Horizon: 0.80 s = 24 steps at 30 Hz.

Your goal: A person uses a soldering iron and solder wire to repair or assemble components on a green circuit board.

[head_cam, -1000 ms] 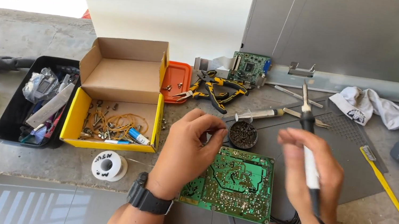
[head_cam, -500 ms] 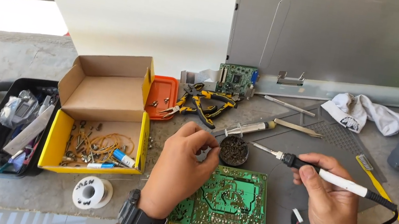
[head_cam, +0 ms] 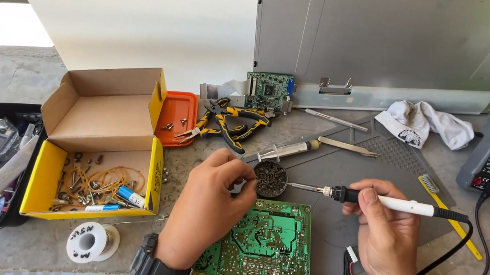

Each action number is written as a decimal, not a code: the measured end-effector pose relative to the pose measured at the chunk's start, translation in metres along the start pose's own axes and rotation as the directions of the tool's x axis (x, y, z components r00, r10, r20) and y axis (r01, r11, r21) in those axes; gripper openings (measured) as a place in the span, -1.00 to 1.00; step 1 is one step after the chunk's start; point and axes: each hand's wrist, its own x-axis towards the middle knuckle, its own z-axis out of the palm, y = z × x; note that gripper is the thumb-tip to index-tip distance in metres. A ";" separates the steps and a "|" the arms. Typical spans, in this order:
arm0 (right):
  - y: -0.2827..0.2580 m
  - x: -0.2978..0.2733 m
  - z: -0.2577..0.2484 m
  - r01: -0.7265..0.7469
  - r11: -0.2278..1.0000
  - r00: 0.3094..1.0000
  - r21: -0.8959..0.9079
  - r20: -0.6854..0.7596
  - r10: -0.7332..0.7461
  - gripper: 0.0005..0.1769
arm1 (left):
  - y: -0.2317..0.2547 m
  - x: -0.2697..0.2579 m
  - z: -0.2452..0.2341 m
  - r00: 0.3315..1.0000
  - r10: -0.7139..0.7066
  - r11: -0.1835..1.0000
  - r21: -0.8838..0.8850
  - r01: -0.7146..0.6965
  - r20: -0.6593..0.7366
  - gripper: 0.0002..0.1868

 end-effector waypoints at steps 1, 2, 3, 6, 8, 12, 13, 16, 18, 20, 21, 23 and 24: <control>0.000 0.000 0.001 -0.001 1.000 1.000 0.000 0.001 0.001 -0.75 | -0.001 0.000 0.001 1.000 -0.001 1.000 0.001 0.001 -0.001 -0.95; 0.001 0.000 0.001 0.001 1.000 1.000 0.005 0.006 -0.001 -0.74 | -0.001 0.000 0.001 1.000 -0.016 1.000 0.012 0.016 0.008 -0.95; 0.001 0.000 0.001 0.003 1.000 1.000 0.010 0.010 -0.004 -0.74 | -0.001 0.000 0.002 0.999 -0.032 0.999 0.024 0.031 0.017 -0.94; -0.001 0.000 0.001 -0.003 1.000 1.000 0.020 0.009 0.002 -0.74 | 0.001 0.000 0.001 1.000 -0.029 1.000 -0.001 0.029 0.005 -0.94; -0.003 0.001 0.001 -0.004 1.000 1.000 0.026 0.017 0.004 -0.74 | 0.000 0.000 -0.002 1.000 -0.021 1.000 -0.014 0.020 -0.016 -0.95; -0.003 0.001 0.002 -0.019 0.999 1.000 0.033 0.005 0.019 -0.76 | 0.000 -0.002 -0.006 0.999 -0.028 1.000 -0.009 0.028 -0.023 -0.96; -0.003 0.001 0.002 -0.021 0.999 1.000 0.032 0.005 0.021 -0.76 | -0.001 -0.001 -0.005 0.999 -0.030 1.000 -0.010 0.030 -0.022 -0.96; -0.002 0.001 0.002 -0.017 1.000 1.000 0.018 -0.001 0.017 -0.77 | -0.002 -0.003 -0.005 0.999 -0.007 1.000 -0.022 0.006 -0.038 -0.96; -0.003 0.000 0.002 -0.001 1.000 1.000 0.003 -0.006 0.001 -0.74 | -0.002 -0.004 -0.006 1.000 0.009 1.000 -0.005 -0.009 -0.006 -0.97; -0.006 -0.001 0.001 0.007 1.000 1.000 0.019 0.005 -0.007 -0.71 | 0.006 -0.006 -0.010 0.999 0.043 0.999 -0.029 -0.042 0.027 -0.95; -0.008 -0.002 0.000 0.017 0.999 1.000 0.037 0.018 -0.018 -0.68 | 0.011 -0.007 -0.013 0.995 0.077 0.996 -0.052 -0.074 0.056 -0.92; -0.010 -0.005 -0.008 -0.012 0.998 1.000 0.063 0.006 0.011 -0.66 | 0.017 -0.010 -0.012 0.990 0.118 0.992 -0.054 -0.114 0.073 -0.92; -0.011 -0.006 -0.012 -0.038 0.995 0.999 0.092 -0.003 0.039 -0.62 | 0.021 -0.011 -0.012 0.983 0.159 0.986 -0.054 -0.155 0.088 -0.91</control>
